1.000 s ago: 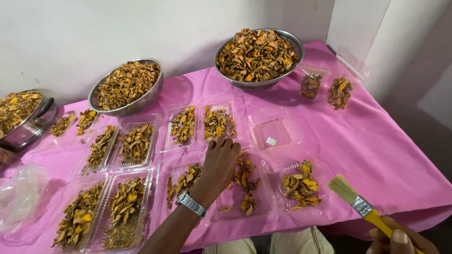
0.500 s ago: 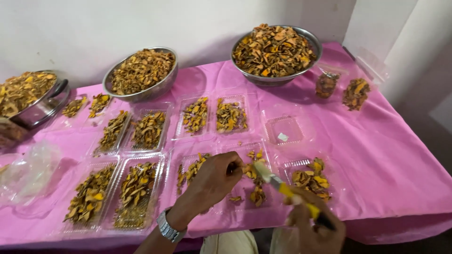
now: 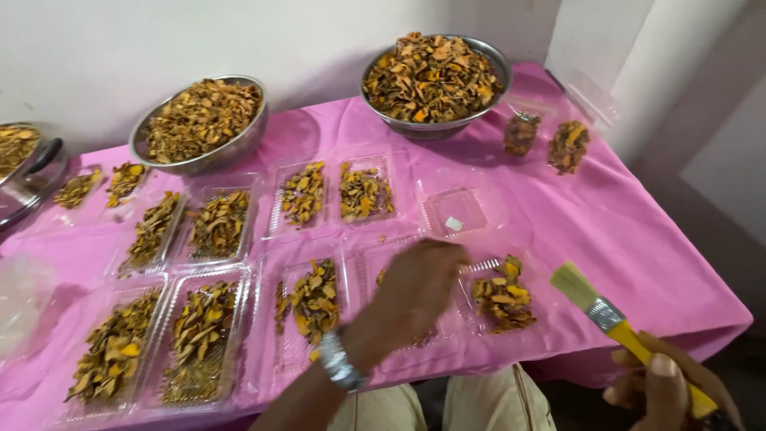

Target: Arranging dried herbs into small plastic containers and using a brush to tidy the workspace.

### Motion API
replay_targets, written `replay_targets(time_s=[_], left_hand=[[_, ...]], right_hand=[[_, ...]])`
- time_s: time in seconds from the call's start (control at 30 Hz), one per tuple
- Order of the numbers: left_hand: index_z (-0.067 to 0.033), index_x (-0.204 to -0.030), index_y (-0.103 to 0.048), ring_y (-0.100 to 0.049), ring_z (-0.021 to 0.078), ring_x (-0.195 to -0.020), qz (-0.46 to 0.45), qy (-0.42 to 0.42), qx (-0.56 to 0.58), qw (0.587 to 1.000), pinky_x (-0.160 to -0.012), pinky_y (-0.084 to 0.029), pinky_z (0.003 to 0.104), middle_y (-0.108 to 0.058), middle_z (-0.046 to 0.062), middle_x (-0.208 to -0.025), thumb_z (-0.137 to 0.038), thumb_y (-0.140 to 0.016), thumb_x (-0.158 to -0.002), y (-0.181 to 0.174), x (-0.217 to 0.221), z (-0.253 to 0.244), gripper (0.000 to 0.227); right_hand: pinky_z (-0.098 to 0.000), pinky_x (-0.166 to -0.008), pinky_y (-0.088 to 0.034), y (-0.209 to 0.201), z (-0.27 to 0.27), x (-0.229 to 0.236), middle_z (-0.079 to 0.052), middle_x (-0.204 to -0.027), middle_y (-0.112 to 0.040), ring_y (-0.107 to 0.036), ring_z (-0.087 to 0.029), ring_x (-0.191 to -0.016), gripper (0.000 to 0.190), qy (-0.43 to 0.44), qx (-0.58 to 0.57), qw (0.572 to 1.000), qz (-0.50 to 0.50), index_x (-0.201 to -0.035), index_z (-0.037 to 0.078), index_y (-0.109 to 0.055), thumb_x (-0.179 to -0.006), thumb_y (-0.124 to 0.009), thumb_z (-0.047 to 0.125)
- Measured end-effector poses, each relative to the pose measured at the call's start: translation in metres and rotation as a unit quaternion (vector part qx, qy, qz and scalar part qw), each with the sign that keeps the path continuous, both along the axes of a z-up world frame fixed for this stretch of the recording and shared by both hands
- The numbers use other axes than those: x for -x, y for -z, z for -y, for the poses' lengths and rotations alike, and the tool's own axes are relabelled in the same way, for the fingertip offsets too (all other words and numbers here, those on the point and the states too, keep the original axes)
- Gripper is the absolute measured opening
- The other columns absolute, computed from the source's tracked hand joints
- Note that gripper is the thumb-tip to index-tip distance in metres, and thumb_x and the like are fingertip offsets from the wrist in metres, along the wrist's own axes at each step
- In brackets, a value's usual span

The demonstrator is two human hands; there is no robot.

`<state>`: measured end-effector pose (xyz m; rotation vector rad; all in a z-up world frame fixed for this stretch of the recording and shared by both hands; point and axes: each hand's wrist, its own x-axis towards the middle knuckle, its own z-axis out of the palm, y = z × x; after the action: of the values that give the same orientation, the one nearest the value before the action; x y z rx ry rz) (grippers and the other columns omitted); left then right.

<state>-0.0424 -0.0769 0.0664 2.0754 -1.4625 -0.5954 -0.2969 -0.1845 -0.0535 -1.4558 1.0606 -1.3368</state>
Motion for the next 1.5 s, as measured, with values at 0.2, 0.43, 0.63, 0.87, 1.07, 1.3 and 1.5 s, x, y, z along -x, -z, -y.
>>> replay_targets(time_s=[0.2,0.43,0.63,0.87,1.07,1.3,1.5], left_hand=[[-0.0112,-0.1,-0.067,-0.066,0.0224,-0.091,0.201,-0.063,-0.048,0.976,-0.082,-0.056,0.042,-0.072,0.005,-0.093,-0.013,-0.051,-0.102,0.046,-0.031,-0.064,0.017],[-0.0051,-0.108,-0.068,-0.056,0.0376,-0.114,0.298,-0.045,-0.031,0.953,-0.094,-0.042,0.057,-0.067,0.017,-0.119,-0.024,-0.076,-0.081,0.087,-0.01,-0.064,0.034],[-0.0037,-0.115,-0.065,-0.058,0.0357,-0.117,0.241,-0.038,-0.074,0.967,-0.101,-0.042,0.055,-0.069,0.016,-0.118,0.004,-0.071,-0.075,0.082,-0.008,-0.062,0.041],[-0.0107,-0.106,-0.069,-0.063,0.0311,-0.108,0.174,-0.091,-0.066,0.978,-0.104,-0.041,0.054,-0.076,0.009,-0.104,-0.007,-0.059,-0.095,0.077,-0.024,-0.073,0.016],[-0.0124,-0.117,-0.072,-0.065,0.0231,-0.102,-0.02,-0.176,-0.027,0.984,-0.089,-0.053,0.042,-0.076,0.006,-0.113,-0.019,-0.06,-0.099,0.053,-0.027,-0.079,0.023],[-0.0118,-0.117,-0.073,-0.078,0.0214,-0.103,-0.091,-0.193,0.071,0.974,-0.091,-0.064,0.034,-0.078,0.007,-0.121,-0.008,-0.066,-0.093,0.05,-0.029,-0.086,0.026],[-0.0131,-0.114,-0.077,-0.077,0.015,-0.094,-0.142,-0.161,0.083,0.973,-0.089,-0.064,0.026,-0.08,0.004,-0.113,-0.016,-0.069,-0.091,0.028,-0.012,-0.054,0.024]], right_hand=[[-0.0413,-0.068,-0.047,-0.011,-0.011,0.014,-0.026,-0.119,-0.064,-0.058,-0.034,-0.072,0.04,-0.063,-0.039,0.993,-0.088,-0.145,-0.01,-0.058,-0.129,-0.036,0.02],[-0.0425,-0.047,-0.041,0.009,0.013,0.022,-0.03,-0.117,-0.068,-0.067,-0.046,-0.072,0.044,-0.149,-0.076,0.982,-0.093,-0.148,-0.007,-0.056,-0.112,-0.044,0.015],[-0.0391,-0.058,-0.049,-0.015,-0.024,-0.012,-0.032,-0.104,-0.064,-0.058,-0.035,-0.064,0.043,-0.053,-0.008,0.998,-0.043,-0.134,-0.017,-0.059,-0.123,-0.046,0.022],[-0.0463,-0.11,-0.056,0.246,0.222,0.025,-0.022,-0.13,-0.071,-0.065,-0.038,-0.132,0.073,-0.685,-0.616,0.386,0.054,-0.134,0.016,-0.061,-0.09,-0.035,0.068],[-0.0277,-0.029,-0.045,0.019,-0.044,-0.065,-0.013,-0.066,-0.079,-0.066,-0.02,-0.038,0.048,-0.213,-0.115,0.954,-0.179,-0.108,0.004,-0.081,-0.095,-0.051,0.039],[-0.0175,-0.036,-0.049,-0.029,-0.102,-0.091,-0.011,-0.056,-0.072,-0.059,-0.011,-0.036,0.017,-0.156,-0.041,0.985,0.06,-0.091,0.0,-0.079,-0.092,-0.067,0.012],[-0.0282,-0.055,-0.051,-0.022,0.001,-0.078,-0.01,-0.075,-0.083,-0.076,-0.019,-0.062,0.03,-0.083,-0.148,0.962,-0.212,-0.11,0.015,-0.086,-0.095,-0.06,0.014]])
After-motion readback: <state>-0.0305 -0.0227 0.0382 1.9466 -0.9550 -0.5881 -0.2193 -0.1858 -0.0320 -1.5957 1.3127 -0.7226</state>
